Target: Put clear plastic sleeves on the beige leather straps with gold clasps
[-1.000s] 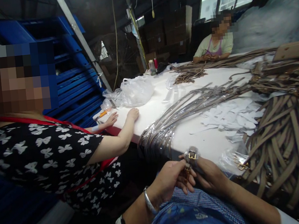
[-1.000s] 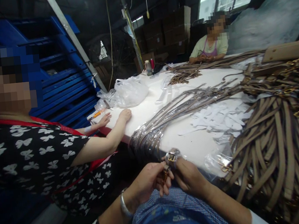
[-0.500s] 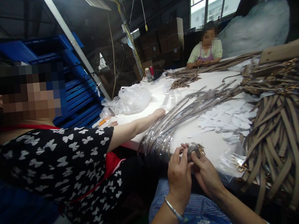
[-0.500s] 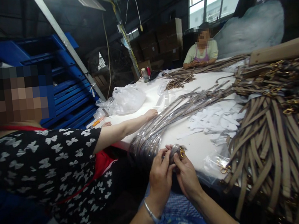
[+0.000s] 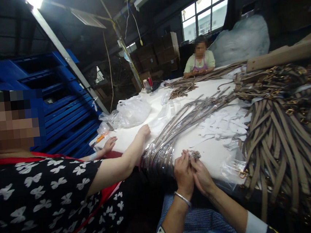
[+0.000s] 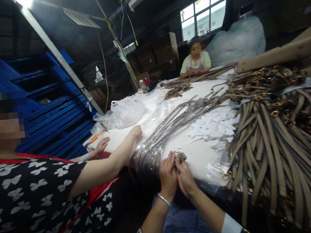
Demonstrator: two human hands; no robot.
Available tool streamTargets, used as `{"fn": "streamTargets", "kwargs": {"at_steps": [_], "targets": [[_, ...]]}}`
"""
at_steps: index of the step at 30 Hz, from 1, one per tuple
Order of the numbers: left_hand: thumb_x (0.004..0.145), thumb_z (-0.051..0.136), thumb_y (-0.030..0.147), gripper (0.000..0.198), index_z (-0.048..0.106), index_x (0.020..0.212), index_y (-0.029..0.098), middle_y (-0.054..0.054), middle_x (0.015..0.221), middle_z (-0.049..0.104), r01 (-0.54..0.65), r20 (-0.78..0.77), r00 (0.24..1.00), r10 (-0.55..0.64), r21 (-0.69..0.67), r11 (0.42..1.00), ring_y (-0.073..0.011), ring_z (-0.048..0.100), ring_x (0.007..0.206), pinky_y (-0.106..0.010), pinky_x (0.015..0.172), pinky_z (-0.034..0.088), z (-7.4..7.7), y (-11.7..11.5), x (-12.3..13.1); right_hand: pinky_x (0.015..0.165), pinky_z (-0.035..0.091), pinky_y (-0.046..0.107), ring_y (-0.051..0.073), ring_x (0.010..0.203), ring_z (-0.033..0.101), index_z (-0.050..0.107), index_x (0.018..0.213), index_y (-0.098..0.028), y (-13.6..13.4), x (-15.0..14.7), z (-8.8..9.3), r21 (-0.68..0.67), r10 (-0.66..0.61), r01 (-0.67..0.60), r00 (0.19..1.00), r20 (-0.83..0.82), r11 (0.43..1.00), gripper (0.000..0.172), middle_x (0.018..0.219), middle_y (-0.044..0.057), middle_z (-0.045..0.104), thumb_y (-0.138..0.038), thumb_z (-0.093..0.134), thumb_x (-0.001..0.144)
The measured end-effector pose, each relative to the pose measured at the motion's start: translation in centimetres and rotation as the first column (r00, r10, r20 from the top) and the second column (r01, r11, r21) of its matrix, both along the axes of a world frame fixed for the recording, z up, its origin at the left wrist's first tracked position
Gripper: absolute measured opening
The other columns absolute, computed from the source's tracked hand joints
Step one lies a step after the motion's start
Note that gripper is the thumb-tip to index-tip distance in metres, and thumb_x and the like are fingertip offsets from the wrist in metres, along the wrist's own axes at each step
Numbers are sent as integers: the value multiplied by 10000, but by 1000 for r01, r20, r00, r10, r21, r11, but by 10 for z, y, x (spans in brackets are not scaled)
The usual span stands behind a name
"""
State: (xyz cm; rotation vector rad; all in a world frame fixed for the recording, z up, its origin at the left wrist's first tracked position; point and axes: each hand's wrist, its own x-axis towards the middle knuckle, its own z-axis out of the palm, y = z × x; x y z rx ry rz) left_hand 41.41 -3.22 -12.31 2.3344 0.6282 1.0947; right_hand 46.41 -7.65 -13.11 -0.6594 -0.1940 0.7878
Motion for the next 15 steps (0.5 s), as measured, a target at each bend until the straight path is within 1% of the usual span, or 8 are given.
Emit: {"fn": "streamTargets", "kwargs": {"at_steps": [5, 8, 11, 15], "targets": [[915, 502, 96, 398, 573, 1296, 186, -88, 1229, 661, 43, 44, 998, -44, 11, 999, -210, 614, 1076, -398, 941, 534, -5, 8, 4, 1160, 302, 405, 229, 1307, 477, 670, 1148, -222, 6, 6, -6, 12, -17, 17, 999, 32, 1000, 422, 1297, 48, 633, -391, 738, 768], [910, 527, 114, 394, 574, 1294, 190, -92, 1223, 665, 46, 42, 998, -48, 46, 998, -210, 618, 1069, -407, 928, 548, -7, 10, 10, 1153, 316, 423, 229, 1304, 480, 663, 1165, -239, 7, 11, -6, 25, -34, 33, 999, 42, 999, 398, 1306, 46, 627, -407, 696, 806], [895, 550, 110, 401, 581, 1286, 193, -94, 1192, 680, 69, 20, 997, -71, 71, 995, -211, 628, 1049, -412, 909, 563, -10, 9, 15, 1162, 298, 422, 222, 1315, 468, 663, 1170, -249, 6, 15, -6, 32, -64, 63, 997, 47, 998, 375, 1317, 41, 618, -421, 658, 836], [893, 556, 113, 373, 607, 1255, 193, -89, 1162, 693, 77, 26, 997, -78, 58, 995, -214, 627, 1048, -414, 905, 566, -15, 8, 18, 1171, 280, 406, 206, 1319, 463, 667, 1160, -255, 6, 17, -10, 20, -99, 99, 994, 47, 995, 361, 1326, 35, 613, -436, 638, 849]]}}
